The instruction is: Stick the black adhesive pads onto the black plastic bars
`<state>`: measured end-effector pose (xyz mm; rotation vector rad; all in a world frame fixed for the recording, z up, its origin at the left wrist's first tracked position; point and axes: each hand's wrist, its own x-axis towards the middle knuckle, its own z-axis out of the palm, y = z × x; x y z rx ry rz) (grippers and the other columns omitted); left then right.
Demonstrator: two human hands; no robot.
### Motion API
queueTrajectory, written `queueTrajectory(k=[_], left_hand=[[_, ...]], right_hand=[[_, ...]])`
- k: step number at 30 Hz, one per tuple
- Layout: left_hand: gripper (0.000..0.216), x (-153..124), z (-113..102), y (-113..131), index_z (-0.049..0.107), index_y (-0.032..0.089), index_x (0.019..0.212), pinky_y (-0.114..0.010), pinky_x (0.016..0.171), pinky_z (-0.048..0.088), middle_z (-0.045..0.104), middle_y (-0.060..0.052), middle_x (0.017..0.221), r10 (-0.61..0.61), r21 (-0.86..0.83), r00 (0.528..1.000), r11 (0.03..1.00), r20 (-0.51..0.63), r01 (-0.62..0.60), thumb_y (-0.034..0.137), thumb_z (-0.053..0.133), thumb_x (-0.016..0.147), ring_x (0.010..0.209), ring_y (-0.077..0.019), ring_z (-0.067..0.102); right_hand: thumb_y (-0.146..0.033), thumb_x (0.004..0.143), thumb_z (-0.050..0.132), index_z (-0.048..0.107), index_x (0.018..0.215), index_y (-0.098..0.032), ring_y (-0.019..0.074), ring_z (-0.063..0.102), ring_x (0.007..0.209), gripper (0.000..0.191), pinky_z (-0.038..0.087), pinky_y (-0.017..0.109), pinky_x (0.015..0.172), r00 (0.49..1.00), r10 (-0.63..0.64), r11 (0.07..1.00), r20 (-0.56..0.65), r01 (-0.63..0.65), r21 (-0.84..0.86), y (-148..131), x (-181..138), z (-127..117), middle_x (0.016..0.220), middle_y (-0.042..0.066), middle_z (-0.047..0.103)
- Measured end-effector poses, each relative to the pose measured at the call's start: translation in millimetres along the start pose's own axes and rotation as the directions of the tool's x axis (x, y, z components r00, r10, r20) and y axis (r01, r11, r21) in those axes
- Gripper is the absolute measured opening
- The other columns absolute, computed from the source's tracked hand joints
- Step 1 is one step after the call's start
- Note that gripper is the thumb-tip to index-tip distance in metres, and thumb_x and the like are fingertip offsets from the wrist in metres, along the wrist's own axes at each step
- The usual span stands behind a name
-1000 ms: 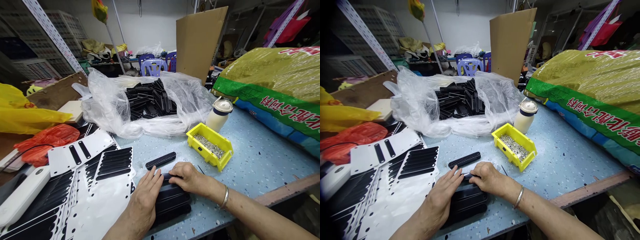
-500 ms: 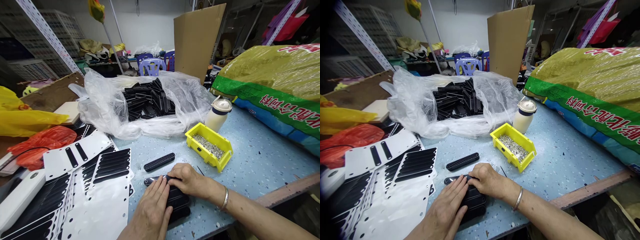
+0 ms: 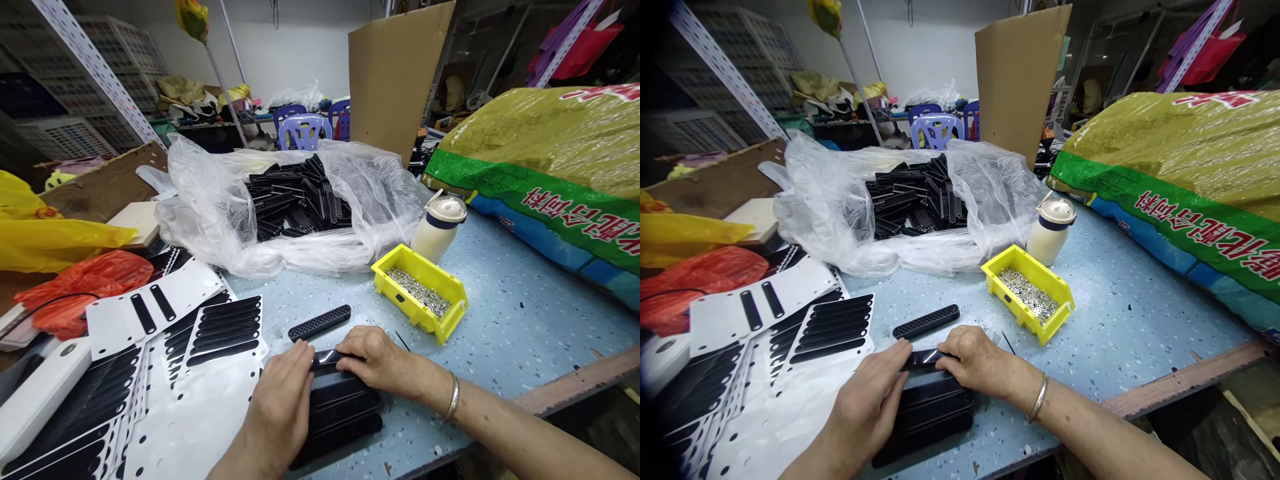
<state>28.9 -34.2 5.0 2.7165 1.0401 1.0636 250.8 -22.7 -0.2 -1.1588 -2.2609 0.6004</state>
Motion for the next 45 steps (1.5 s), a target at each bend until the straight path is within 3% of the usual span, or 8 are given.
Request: queueTrajectory(k=[2,5,13,22,32,37,42,45], left_hand=[[0.034,7.1,0.2,-9.4,0.059,0.017,0.120,-0.037,0.076,0.058,0.075,-0.012,0.101,-0.070,-0.062,0.997,0.996,0.018,0.071,0.010,0.054,0.087,0.092,-0.0241,0.071],[0.023,17.1,3.7,-18.3,0.067,0.018,0.107,-0.036,0.072,0.057,0.076,-0.008,0.091,-0.150,-0.133,0.970,0.975,0.192,0.178,0.022,0.061,0.084,0.081,-0.0233,0.071],[0.019,37.1,4.1,-20.3,0.075,0.019,0.088,-0.032,0.072,0.052,0.074,-0.006,0.081,-0.308,-0.209,0.793,0.857,0.526,0.471,0.028,0.058,0.085,0.078,-0.0210,0.068],[0.012,34.4,10.5,-29.4,0.076,0.019,0.073,-0.029,0.072,0.051,0.076,-0.004,0.076,-0.473,-0.393,0.699,0.594,0.536,0.702,0.025,0.066,0.074,0.074,-0.0198,0.069],[0.029,34.1,14.5,-21.3,0.073,0.018,0.066,-0.026,0.060,0.046,0.071,-0.001,0.062,-0.533,-0.307,0.703,0.648,0.471,0.697,0.033,0.055,0.084,0.062,-0.0164,0.063],[0.013,40.4,15.4,-15.9,0.076,0.021,0.072,-0.028,0.066,0.046,0.075,-0.002,0.071,-0.511,-0.249,0.724,0.708,0.464,0.660,0.031,0.069,0.074,0.069,-0.0190,0.066],[0.015,43.7,20.3,-17.1,0.073,0.019,0.060,-0.026,0.058,0.042,0.071,-0.001,0.059,-0.546,-0.278,0.684,0.645,0.483,0.711,0.031,0.072,0.069,0.061,-0.0174,0.062],[0.019,42.0,21.9,-17.2,0.072,0.020,0.060,-0.026,0.059,0.043,0.070,-0.001,0.059,-0.540,-0.305,0.698,0.642,0.471,0.703,0.033,0.067,0.072,0.060,-0.0163,0.061]], right_hand=[[-0.019,0.082,0.072,0.074,0.091,-0.015,0.0195,0.068,0.076,0.010,0.050,0.029,0.071,1.000,0.011,1.000,-0.006,-0.011,0.007,0.4,-0.3,0.4,0.080,0.007,0.076],[-0.020,0.082,0.071,0.074,0.091,-0.015,0.0196,0.068,0.075,0.011,0.050,0.029,0.071,1.000,0.016,1.000,-0.018,-0.016,0.006,1.3,-0.7,1.4,0.080,0.007,0.075],[-0.019,0.078,0.075,0.074,0.086,-0.016,0.0179,0.066,0.071,0.008,0.048,0.028,0.068,0.999,0.021,0.999,-0.035,-0.020,0.029,2.8,-0.2,1.4,0.075,0.005,0.074],[-0.023,0.075,0.079,0.075,0.084,-0.019,0.0174,0.066,0.070,0.010,0.048,0.027,0.068,0.996,0.067,0.997,-0.067,-0.064,0.034,3.6,-1.6,3.1,0.075,0.003,0.074],[-0.025,0.077,0.077,0.075,0.088,-0.019,0.0174,0.066,0.072,0.012,0.049,0.027,0.069,0.992,0.075,0.995,-0.097,-0.068,0.068,5.4,-2.8,6.8,0.077,0.003,0.075],[-0.024,0.077,0.076,0.075,0.086,-0.018,0.0175,0.066,0.071,0.010,0.047,0.027,0.068,0.993,0.099,0.994,-0.071,-0.095,0.058,3.6,-1.8,5.0,0.075,0.004,0.074],[-0.020,0.078,0.076,0.075,0.088,-0.018,0.0163,0.064,0.069,0.011,0.045,0.026,0.066,0.996,0.093,0.993,-0.019,-0.091,0.075,1.5,-0.1,0.3,0.075,0.003,0.074],[-0.021,0.078,0.075,0.076,0.089,-0.018,0.0165,0.064,0.070,0.011,0.046,0.026,0.066,0.994,0.105,0.991,-0.020,-0.103,0.084,1.2,0.2,-0.8,0.076,0.003,0.073]])
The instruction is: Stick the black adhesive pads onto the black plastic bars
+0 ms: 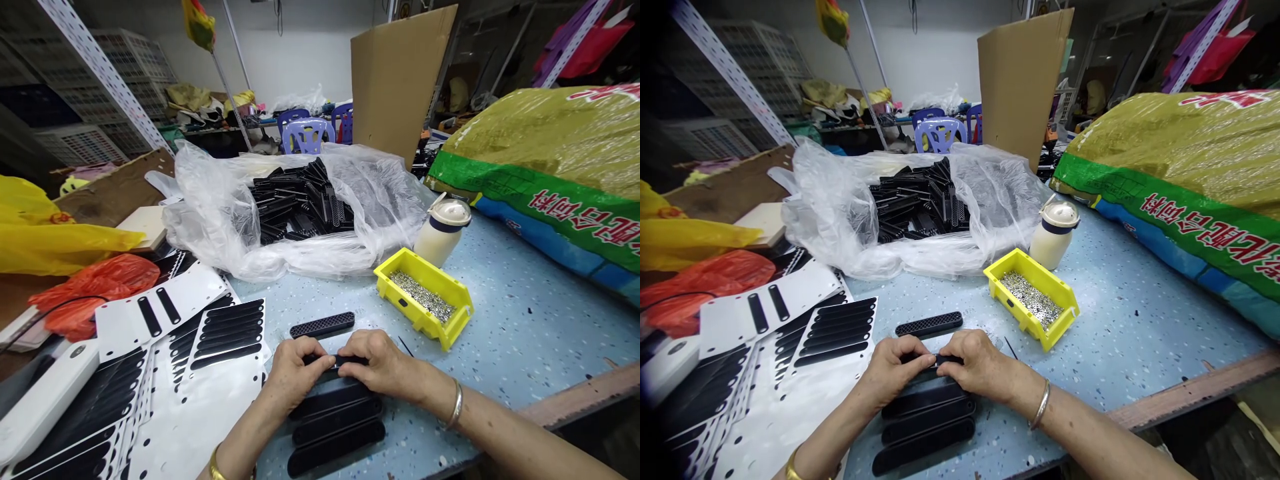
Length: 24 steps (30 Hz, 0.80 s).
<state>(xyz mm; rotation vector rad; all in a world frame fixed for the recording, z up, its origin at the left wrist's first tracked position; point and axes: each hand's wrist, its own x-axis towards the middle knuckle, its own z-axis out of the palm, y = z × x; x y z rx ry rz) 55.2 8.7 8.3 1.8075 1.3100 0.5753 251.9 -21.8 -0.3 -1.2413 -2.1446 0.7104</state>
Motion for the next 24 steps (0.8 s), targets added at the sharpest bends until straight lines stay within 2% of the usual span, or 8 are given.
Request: queueTrajectory(k=[4,8,16,22,24], left_hand=[[0.025,-1.6,2.0,0.7,0.071,0.020,0.060,-0.026,0.060,0.043,0.069,-0.001,0.060,0.048,0.072,0.999,0.996,-0.025,-0.046,0.034,0.061,0.079,0.060,-0.0156,0.061],[0.024,-1.0,3.8,0.6,0.072,0.020,0.065,-0.027,0.061,0.044,0.069,-0.002,0.064,0.092,0.166,0.996,0.982,-0.013,-0.089,0.037,0.063,0.080,0.063,-0.0167,0.062],[0.023,-0.1,4.2,-4.4,0.071,0.020,0.064,-0.027,0.060,0.043,0.068,-0.002,0.064,0.101,0.209,0.995,0.973,0.003,-0.099,0.035,0.064,0.081,0.062,-0.0166,0.062],[0.025,0.4,3.8,-5.1,0.070,0.019,0.066,-0.028,0.062,0.042,0.067,-0.003,0.066,0.101,0.222,0.994,0.969,0.032,-0.106,0.036,0.063,0.082,0.065,-0.0175,0.061],[0.025,0.8,3.3,-4.0,0.070,0.019,0.066,-0.028,0.062,0.042,0.066,-0.003,0.066,0.083,0.221,0.996,0.971,0.044,-0.091,0.037,0.063,0.082,0.065,-0.0175,0.061]], right_hand=[[-0.022,0.078,0.076,0.076,0.089,-0.019,0.0171,0.064,0.071,0.012,0.047,0.027,0.068,1.000,-0.007,1.000,-0.030,0.007,0.004,-0.3,-0.5,0.5,0.076,0.004,0.073],[-0.018,0.078,0.075,0.076,0.089,-0.017,0.0168,0.064,0.071,0.010,0.047,0.026,0.068,1.000,-0.017,1.000,0.009,0.017,0.020,0.6,-0.7,0.4,0.076,0.004,0.074],[-0.024,0.078,0.077,0.077,0.093,-0.018,0.0165,0.065,0.072,0.016,0.049,0.026,0.068,0.999,0.001,0.997,0.051,-0.005,0.079,8.3,0.1,-1.7,0.078,0.004,0.073],[-0.019,0.077,0.076,0.076,0.097,-0.018,0.0190,0.067,0.083,0.021,0.052,0.030,0.079,0.995,0.084,0.979,0.063,-0.094,0.183,8.5,-5.9,-7.7,0.087,0.005,0.075],[-0.018,0.075,0.077,0.076,0.098,-0.018,0.0192,0.067,0.083,0.023,0.053,0.031,0.078,0.990,0.133,0.966,0.055,-0.142,0.217,10.5,-10.7,-11.5,0.088,0.005,0.075]])
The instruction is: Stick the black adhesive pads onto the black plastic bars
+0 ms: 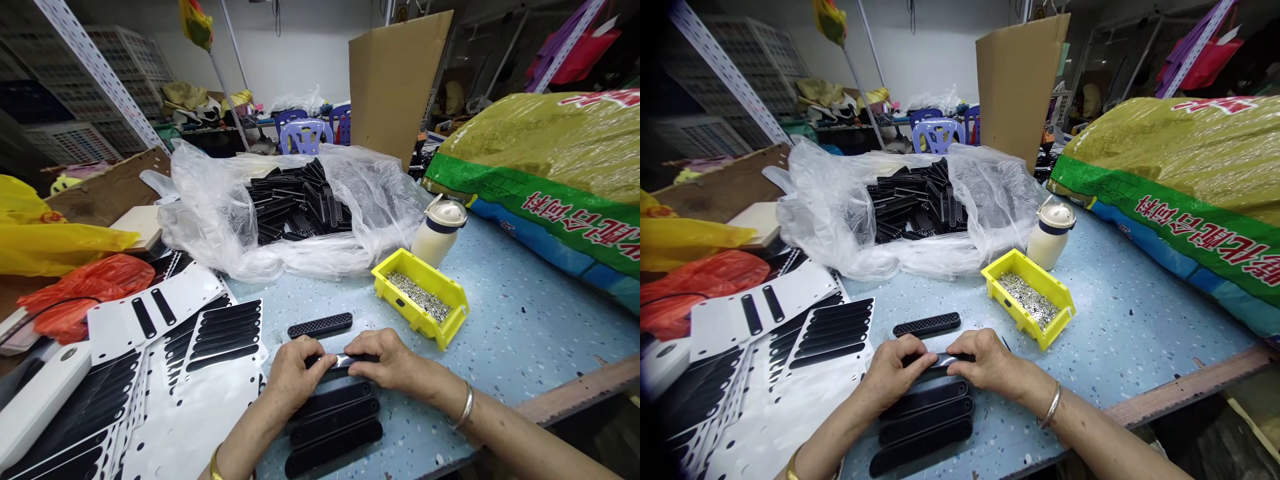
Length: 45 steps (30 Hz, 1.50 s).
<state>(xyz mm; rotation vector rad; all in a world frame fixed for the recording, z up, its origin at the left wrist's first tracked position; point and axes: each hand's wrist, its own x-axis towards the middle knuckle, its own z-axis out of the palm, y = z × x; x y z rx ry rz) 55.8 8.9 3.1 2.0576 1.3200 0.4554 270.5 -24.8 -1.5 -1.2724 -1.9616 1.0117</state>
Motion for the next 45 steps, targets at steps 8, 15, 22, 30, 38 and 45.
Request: queueTrajectory(k=[8,15,22,30,38,45], left_hand=[[0.027,0.5,-2.3,3.6,0.070,0.019,0.067,-0.030,0.065,0.041,0.063,-0.002,0.068,-0.055,0.002,0.998,0.998,0.037,0.055,0.039,0.060,0.082,0.066,-0.0183,0.060],[0.029,0.5,-1.9,3.0,0.069,0.019,0.066,-0.031,0.066,0.041,0.065,-0.004,0.070,-0.039,-0.008,0.999,0.999,0.034,0.039,0.040,0.060,0.082,0.069,-0.0201,0.060],[0.027,0.3,-0.3,0.4,0.069,0.018,0.066,-0.031,0.066,0.042,0.065,-0.004,0.069,-0.022,-0.029,1.000,0.999,0.018,0.022,0.039,0.061,0.082,0.068,-0.0203,0.061],[0.036,0.0,-4.6,-0.8,0.071,0.018,0.069,-0.030,0.068,0.042,0.068,-0.006,0.073,0.047,-0.007,0.997,0.999,0.068,-0.046,0.035,0.047,0.090,0.071,-0.0195,0.062],[0.029,-0.8,-16.3,16.8,0.074,0.017,0.078,-0.032,0.070,0.041,0.071,-0.008,0.078,0.081,0.130,0.983,0.986,0.164,-0.103,0.033,0.051,0.086,0.078,-0.0225,0.063],[0.030,0.3,-22.6,27.7,0.070,0.017,0.084,-0.027,0.060,0.037,0.067,-0.003,0.073,-0.006,0.079,0.994,0.997,0.107,-0.003,0.044,0.066,0.072,0.069,-0.0192,0.057]], right_hand=[[-0.023,0.077,0.070,0.073,0.078,-0.016,0.0153,0.061,0.062,0.008,0.048,0.027,0.058,0.971,0.074,0.997,-0.227,-0.080,-0.015,10.5,-22.4,-20.6,0.069,0.003,0.067],[-0.033,0.088,0.051,0.069,0.076,-0.016,0.0108,0.049,0.046,0.028,0.036,0.023,0.044,0.951,0.236,0.970,-0.202,-0.220,0.100,-0.7,-17.2,7.1,0.055,-0.001,0.056],[-0.030,0.074,0.062,0.059,0.063,-0.017,0.0098,0.047,0.042,0.017,0.033,0.021,0.041,0.886,0.453,0.871,-0.096,-0.417,0.260,-1.0,0.4,21.9,0.048,-0.004,0.051],[-0.038,0.071,0.058,0.059,0.078,-0.015,0.0149,0.062,0.043,0.024,0.038,0.020,0.034,0.814,0.566,0.668,0.134,-0.548,0.503,-6.9,4.0,0.5,0.058,0.001,0.064],[-0.012,0.067,0.065,0.071,0.089,-0.014,0.0100,0.049,0.051,0.023,0.035,0.021,0.048,0.934,0.355,0.928,-0.025,-0.349,0.130,-5.7,2.2,12.7,0.054,-0.005,0.055],[-0.011,0.075,0.064,0.075,0.084,-0.017,0.0137,0.056,0.067,0.016,0.039,0.023,0.062,0.995,0.097,0.985,-0.035,-0.101,-0.139,-30.5,3.0,1.6,0.071,0.000,0.065]])
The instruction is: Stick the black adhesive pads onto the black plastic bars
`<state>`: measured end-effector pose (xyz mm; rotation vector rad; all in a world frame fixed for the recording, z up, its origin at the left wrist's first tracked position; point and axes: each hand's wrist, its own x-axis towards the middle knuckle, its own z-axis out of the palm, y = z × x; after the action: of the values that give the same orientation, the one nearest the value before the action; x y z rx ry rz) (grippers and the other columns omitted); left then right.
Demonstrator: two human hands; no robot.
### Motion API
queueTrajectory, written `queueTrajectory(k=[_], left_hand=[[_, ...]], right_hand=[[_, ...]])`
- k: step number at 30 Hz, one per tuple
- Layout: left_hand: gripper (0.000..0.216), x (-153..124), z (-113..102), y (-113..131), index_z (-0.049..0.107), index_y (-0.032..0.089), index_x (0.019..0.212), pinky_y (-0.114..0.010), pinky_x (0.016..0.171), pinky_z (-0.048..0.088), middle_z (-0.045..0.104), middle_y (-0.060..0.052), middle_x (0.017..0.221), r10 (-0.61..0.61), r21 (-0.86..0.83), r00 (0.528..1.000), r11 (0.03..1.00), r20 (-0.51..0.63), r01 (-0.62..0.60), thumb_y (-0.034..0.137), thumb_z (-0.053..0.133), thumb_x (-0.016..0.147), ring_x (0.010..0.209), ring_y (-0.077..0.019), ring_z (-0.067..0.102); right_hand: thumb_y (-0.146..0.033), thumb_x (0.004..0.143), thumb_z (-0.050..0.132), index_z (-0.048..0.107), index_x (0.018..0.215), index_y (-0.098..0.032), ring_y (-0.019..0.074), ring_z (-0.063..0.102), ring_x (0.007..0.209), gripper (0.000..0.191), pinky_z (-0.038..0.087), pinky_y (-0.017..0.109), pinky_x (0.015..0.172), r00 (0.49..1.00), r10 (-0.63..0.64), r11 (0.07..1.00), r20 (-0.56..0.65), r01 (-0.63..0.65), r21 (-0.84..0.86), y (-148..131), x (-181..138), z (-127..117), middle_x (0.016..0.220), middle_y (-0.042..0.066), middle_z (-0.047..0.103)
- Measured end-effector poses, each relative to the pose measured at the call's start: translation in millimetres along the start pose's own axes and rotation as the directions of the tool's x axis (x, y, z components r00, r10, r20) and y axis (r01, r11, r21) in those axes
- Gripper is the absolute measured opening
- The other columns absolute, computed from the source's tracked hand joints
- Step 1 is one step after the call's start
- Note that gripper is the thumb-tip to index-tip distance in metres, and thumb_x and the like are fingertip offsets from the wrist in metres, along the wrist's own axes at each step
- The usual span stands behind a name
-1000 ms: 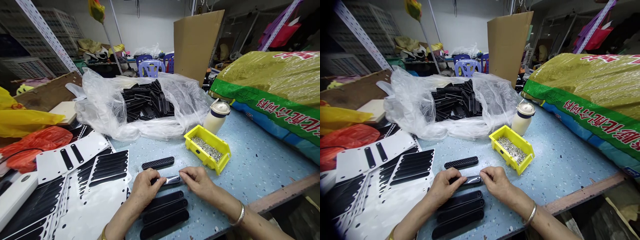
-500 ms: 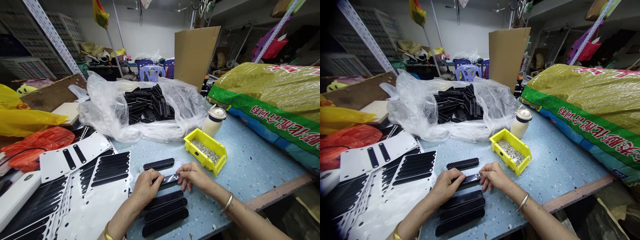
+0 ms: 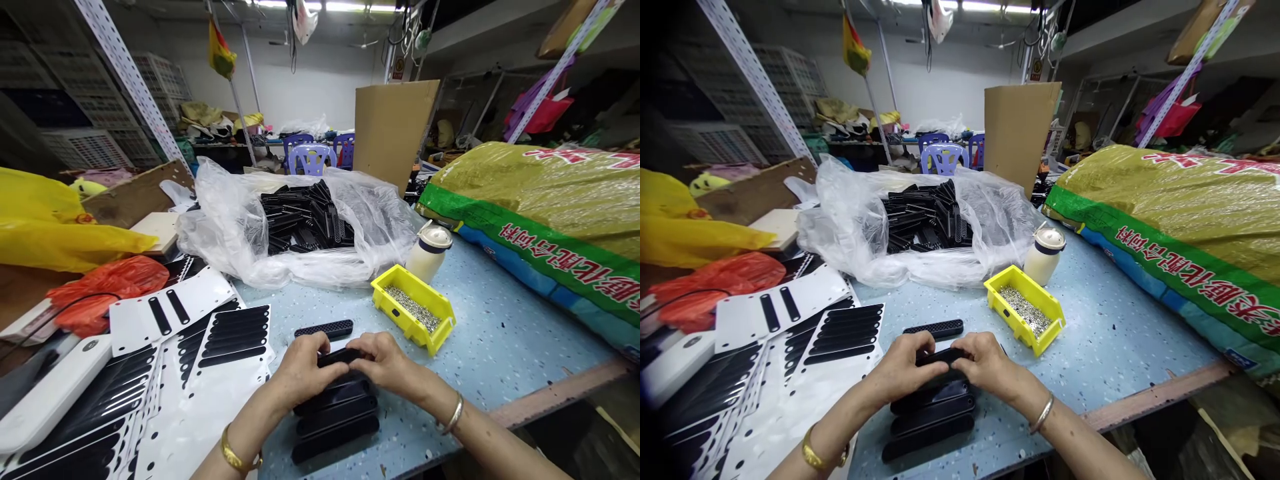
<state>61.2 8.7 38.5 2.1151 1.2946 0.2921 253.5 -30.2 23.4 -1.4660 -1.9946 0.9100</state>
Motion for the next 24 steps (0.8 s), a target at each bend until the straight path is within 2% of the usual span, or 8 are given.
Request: queueTrajectory(k=[2,5,7,10,12,15,18,24], left_hand=[[0.037,1.8,-1.2,4.8,0.071,0.016,0.088,-0.027,0.058,0.034,0.066,-0.003,0.070,-0.001,0.029,1.000,1.000,-0.022,0.001,0.050,0.061,0.077,0.066,-0.0187,0.055],[0.036,3.8,-5.7,11.4,0.073,0.016,0.072,-0.026,0.054,0.027,0.058,0.000,0.055,0.053,0.070,0.998,0.996,0.041,-0.055,0.047,0.057,0.080,0.057,-0.0154,0.048],[0.036,3.1,-10.9,11.9,0.073,0.015,0.067,-0.026,0.052,0.025,0.054,0.001,0.050,0.089,0.031,0.993,0.995,0.076,-0.091,0.044,0.056,0.081,0.053,-0.0133,0.043],[0.033,-1.3,-19.4,4.7,0.076,0.016,0.074,-0.025,0.053,0.029,0.060,0.001,0.056,0.115,-0.074,0.989,0.991,0.090,-0.109,0.041,0.057,0.082,0.055,-0.0127,0.046],[0.031,-5.2,-23.1,-3.0,0.076,0.016,0.075,-0.024,0.053,0.031,0.063,0.000,0.060,0.084,-0.138,0.993,0.988,0.083,-0.072,0.041,0.058,0.081,0.057,-0.0131,0.049],[0.029,-10.6,-24.2,-12.5,0.073,0.014,0.075,-0.024,0.049,0.030,0.056,0.003,0.053,-0.019,-0.275,0.997,0.961,0.072,0.038,0.042,0.063,0.077,0.051,-0.0121,0.046],[0.031,-15.9,-23.7,-15.7,0.069,0.013,0.085,-0.024,0.049,0.035,0.055,0.005,0.053,-0.083,-0.506,0.994,0.856,0.068,0.106,0.041,0.070,0.070,0.048,-0.0116,0.049],[0.041,-28.8,-25.2,-18.9,0.070,0.012,0.101,-0.027,0.063,0.047,0.067,-0.001,0.068,-0.034,-0.783,0.998,0.618,0.058,0.067,0.039,0.076,0.070,0.063,-0.0158,0.064]], right_hand=[[-0.011,0.078,0.062,0.074,0.083,-0.017,0.0145,0.057,0.068,0.015,0.039,0.024,0.064,0.999,-0.050,0.997,-0.004,0.050,-0.054,-8.6,-2.5,-4.0,0.072,0.001,0.066],[-0.013,0.081,0.060,0.073,0.083,-0.018,0.0157,0.059,0.070,0.014,0.040,0.025,0.066,0.996,-0.086,0.991,-0.006,0.084,-0.107,-17.3,-5.9,-7.1,0.074,0.002,0.068],[-0.014,0.082,0.059,0.073,0.085,-0.018,0.0160,0.059,0.070,0.015,0.040,0.025,0.066,0.996,-0.094,0.989,0.001,0.093,-0.112,-19.8,-7.9,-9.1,0.075,0.003,0.068],[-0.016,0.081,0.061,0.073,0.088,-0.019,0.0168,0.060,0.069,0.014,0.042,0.025,0.065,0.997,-0.076,0.993,-0.013,0.074,-0.089,-19.8,-11.3,-13.6,0.075,0.003,0.069],[-0.018,0.081,0.062,0.073,0.084,-0.019,0.0169,0.060,0.068,0.011,0.041,0.025,0.064,0.999,-0.047,0.997,-0.019,0.046,-0.060,-18.5,-13.9,-16.4,0.073,0.003,0.068],[-0.018,0.082,0.062,0.073,0.082,-0.018,0.0164,0.059,0.067,0.011,0.041,0.025,0.062,1.000,-0.026,1.000,-0.017,0.026,0.014,-16.0,-16.9,-18.5,0.072,0.002,0.068],[-0.019,0.081,0.063,0.073,0.084,-0.018,0.0168,0.060,0.068,0.011,0.040,0.025,0.062,0.999,-0.026,0.998,-0.038,0.028,0.052,-13.8,-17.7,-19.1,0.074,0.002,0.070],[-0.020,0.080,0.062,0.073,0.082,-0.019,0.0164,0.059,0.066,0.011,0.041,0.025,0.061,0.999,-0.022,0.997,-0.047,0.025,0.074,-10.5,-17.6,-20.6,0.072,0.001,0.068]])
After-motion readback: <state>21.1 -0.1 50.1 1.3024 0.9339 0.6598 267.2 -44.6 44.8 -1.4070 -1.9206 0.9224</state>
